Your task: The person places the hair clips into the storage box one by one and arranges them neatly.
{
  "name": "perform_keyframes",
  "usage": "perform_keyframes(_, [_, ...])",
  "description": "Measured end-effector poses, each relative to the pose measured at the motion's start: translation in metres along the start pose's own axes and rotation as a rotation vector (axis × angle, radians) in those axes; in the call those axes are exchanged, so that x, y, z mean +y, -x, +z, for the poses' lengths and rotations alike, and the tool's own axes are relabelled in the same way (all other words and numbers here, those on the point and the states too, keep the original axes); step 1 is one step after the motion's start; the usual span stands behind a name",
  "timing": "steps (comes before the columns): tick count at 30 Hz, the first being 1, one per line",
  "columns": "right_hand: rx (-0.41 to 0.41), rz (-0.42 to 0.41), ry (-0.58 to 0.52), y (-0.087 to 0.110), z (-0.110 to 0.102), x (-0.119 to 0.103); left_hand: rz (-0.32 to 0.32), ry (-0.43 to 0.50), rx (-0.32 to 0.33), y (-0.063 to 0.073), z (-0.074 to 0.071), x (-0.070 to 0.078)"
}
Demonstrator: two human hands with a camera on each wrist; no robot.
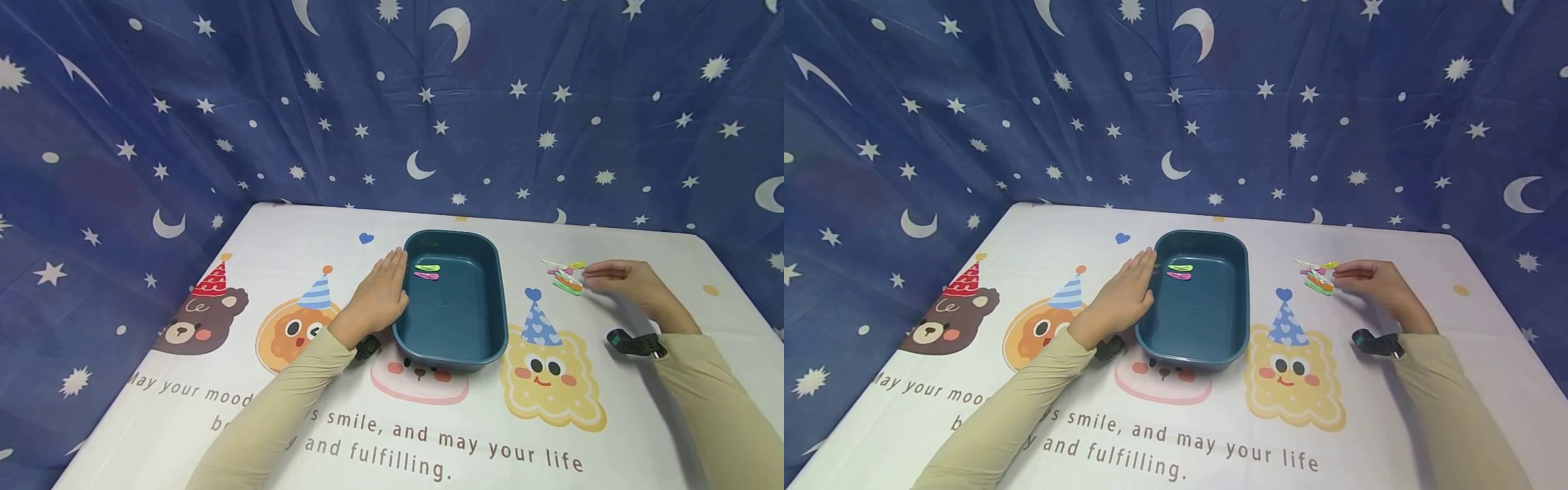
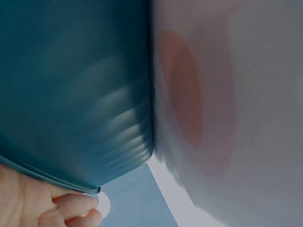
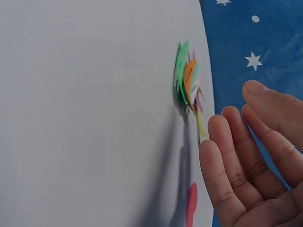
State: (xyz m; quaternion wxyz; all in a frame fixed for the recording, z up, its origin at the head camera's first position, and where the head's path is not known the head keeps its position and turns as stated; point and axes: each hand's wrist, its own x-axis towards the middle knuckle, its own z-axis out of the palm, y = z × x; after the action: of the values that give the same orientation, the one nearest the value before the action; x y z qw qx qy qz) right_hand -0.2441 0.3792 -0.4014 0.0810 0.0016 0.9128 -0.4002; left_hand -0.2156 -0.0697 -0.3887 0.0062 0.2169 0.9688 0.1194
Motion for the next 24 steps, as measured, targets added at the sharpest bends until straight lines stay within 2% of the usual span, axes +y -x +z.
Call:
perform_keyframes(5, [-0.008, -0.024, 0.011, -0.003, 0.004, 0.001, 0.0, -0.002, -0.004, 0.0, 0.0, 0.0])
perform_keyframes(9, [-0.008, -0.022, 0.059, -0.006, 0.007, 0.0, -0.003, -0.004, -0.005, 0.0, 0.0, 0.0])
perform_keyframes(16, [0.031, -0.03, 0.167, -0.014, 0.014, 0.0, -0.001, 0.0, 0.001, 0.0, 0.0, 0.0])
perform_keyframes(24, [0.053, -0.08, 0.209, -0.016, 0.018, -0.007, 0.003, 0.007, 0.005, -0.001, 0.001, -0.001])
